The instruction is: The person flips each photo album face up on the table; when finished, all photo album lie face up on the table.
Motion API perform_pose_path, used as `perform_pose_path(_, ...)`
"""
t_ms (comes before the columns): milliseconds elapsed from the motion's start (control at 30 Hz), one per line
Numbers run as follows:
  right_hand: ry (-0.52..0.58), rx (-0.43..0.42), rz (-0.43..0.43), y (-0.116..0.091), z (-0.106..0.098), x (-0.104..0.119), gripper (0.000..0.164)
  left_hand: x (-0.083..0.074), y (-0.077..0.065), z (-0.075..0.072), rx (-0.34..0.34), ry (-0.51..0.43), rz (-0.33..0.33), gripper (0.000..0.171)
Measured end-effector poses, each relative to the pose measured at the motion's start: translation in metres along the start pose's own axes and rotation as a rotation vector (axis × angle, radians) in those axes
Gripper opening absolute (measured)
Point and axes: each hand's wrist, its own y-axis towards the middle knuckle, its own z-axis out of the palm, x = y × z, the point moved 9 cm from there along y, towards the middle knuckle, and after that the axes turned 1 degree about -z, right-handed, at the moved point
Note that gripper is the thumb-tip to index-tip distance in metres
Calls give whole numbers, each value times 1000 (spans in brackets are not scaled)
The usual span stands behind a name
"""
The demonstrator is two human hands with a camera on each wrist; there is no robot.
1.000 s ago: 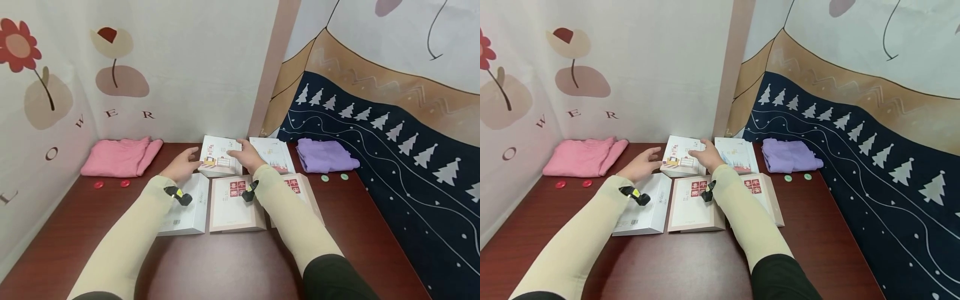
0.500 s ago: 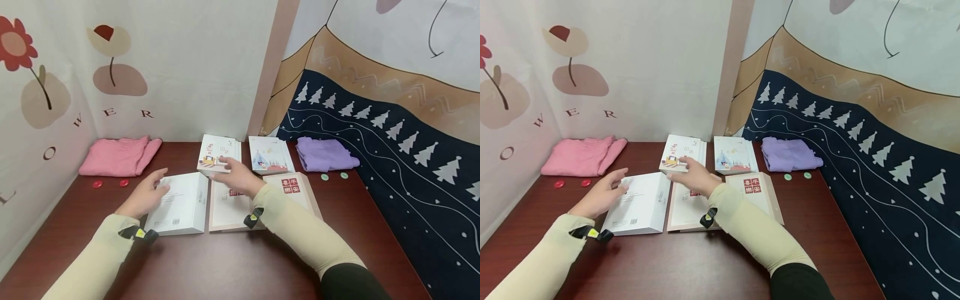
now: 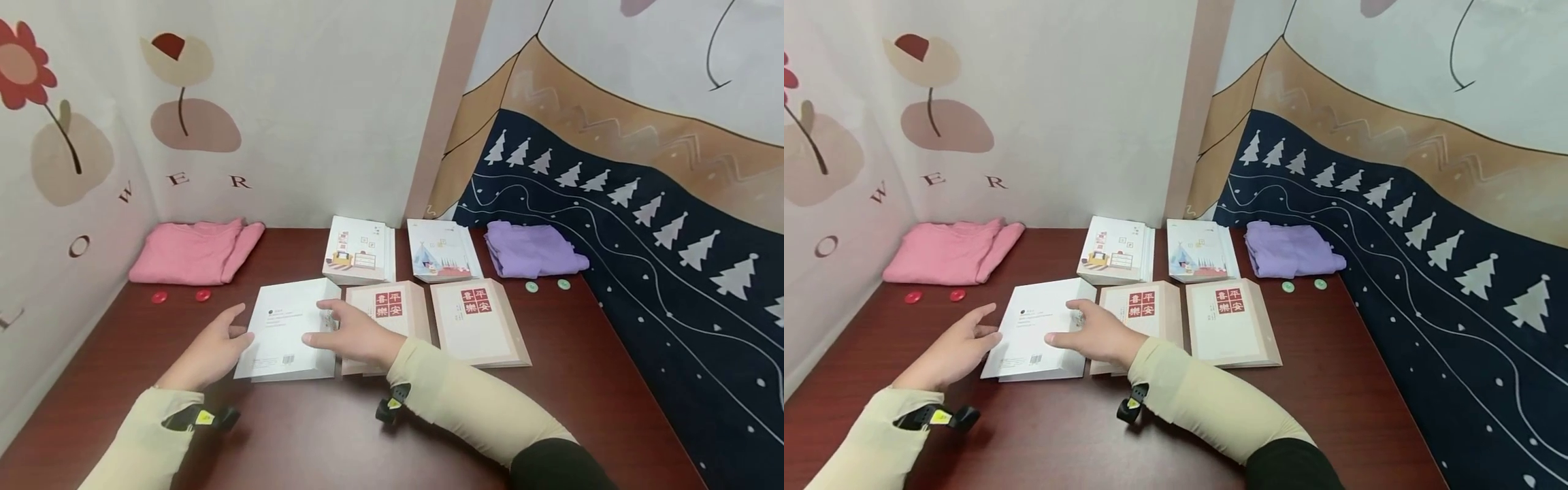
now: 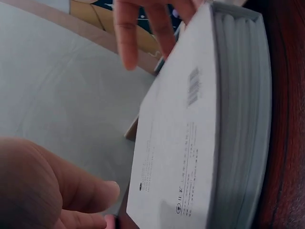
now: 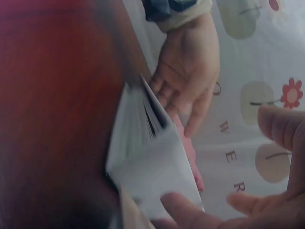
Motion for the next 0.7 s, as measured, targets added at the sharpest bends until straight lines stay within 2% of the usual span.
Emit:
perform_pose_path(167,15,-34,20,1,11,-1,81,-4,-6,3,19,-16,11,76)
perform_pose_path(300,3,-60,31,4,14,-2,79,-7,-3,6,12,-59,19,76)
perform_pose_path(467,-56,-76,45,6,14,-3,73,2,8,4,3,-159,-26,75)
perform_pose_path(700,-42,-70,58,3,12,-3,72,14,12,0,64,-260,-38,75)
